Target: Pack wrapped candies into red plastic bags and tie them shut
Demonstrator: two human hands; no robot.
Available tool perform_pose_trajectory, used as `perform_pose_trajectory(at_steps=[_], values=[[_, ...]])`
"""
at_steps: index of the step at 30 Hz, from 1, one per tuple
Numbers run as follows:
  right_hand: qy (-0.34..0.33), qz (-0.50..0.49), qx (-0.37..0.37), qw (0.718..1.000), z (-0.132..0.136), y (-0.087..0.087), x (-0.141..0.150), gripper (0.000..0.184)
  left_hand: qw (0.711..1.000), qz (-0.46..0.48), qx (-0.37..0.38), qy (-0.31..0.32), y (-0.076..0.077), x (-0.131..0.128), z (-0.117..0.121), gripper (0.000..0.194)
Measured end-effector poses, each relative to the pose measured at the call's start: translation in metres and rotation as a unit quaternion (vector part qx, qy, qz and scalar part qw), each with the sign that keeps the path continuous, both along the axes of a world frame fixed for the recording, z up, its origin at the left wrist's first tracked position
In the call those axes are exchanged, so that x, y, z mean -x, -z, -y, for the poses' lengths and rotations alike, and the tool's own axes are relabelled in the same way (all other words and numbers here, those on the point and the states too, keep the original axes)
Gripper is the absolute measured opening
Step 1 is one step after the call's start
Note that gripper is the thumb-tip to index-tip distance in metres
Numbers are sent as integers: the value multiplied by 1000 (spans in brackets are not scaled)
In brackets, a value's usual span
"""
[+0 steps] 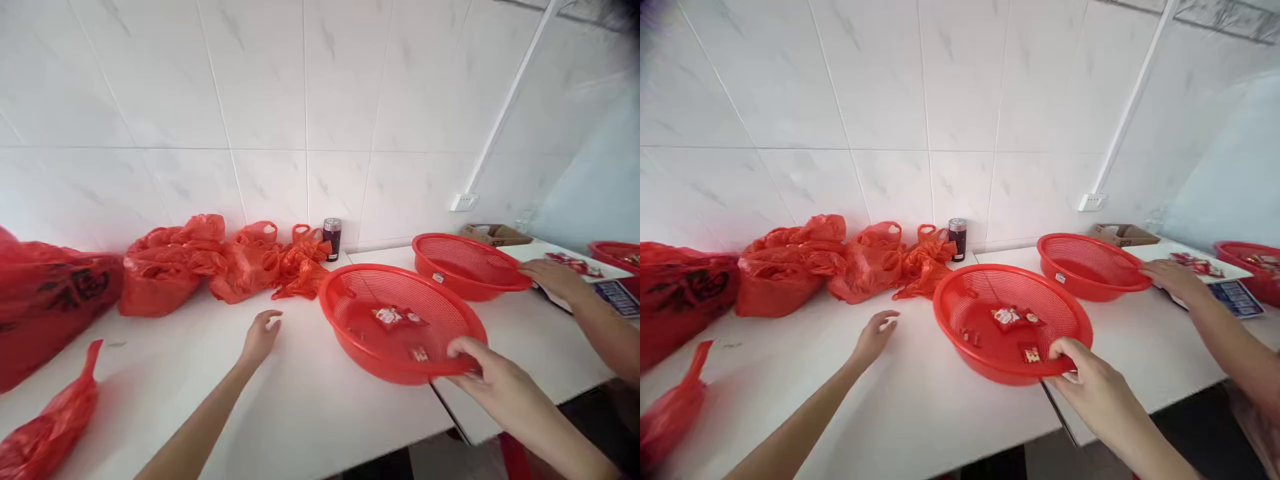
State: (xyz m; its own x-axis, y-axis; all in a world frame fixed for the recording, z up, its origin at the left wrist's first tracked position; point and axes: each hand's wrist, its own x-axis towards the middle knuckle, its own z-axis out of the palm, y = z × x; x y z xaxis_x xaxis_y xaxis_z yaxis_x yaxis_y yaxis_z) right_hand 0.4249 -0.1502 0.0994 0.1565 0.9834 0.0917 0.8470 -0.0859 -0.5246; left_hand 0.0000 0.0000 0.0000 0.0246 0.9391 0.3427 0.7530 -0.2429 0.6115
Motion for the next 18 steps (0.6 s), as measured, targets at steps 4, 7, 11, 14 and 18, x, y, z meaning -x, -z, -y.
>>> perform_pose_trajectory(at_steps=[4, 7, 11, 14, 18], values=[[3, -91, -64, 994, -5, 20, 25, 44, 1000, 4, -24, 19, -10, -44, -41, 27], [-3, -183, -79, 980, 3, 29, 52, 57, 999, 38, -18, 15, -22, -58, -59, 28], [-12, -252, -73, 965, 15, 38, 96, 41, 993, 116, -23, 10, -42, -52, -42, 19], [-96, -269, -38, 958, 7, 45, 125, 33, 981, 191, -24, -7, -52, -35, 2, 18], [-164, -310, -27, 936, -27, 55, 160, 31, 941, 336, 47, -4, -54, -14, 74, 22]])
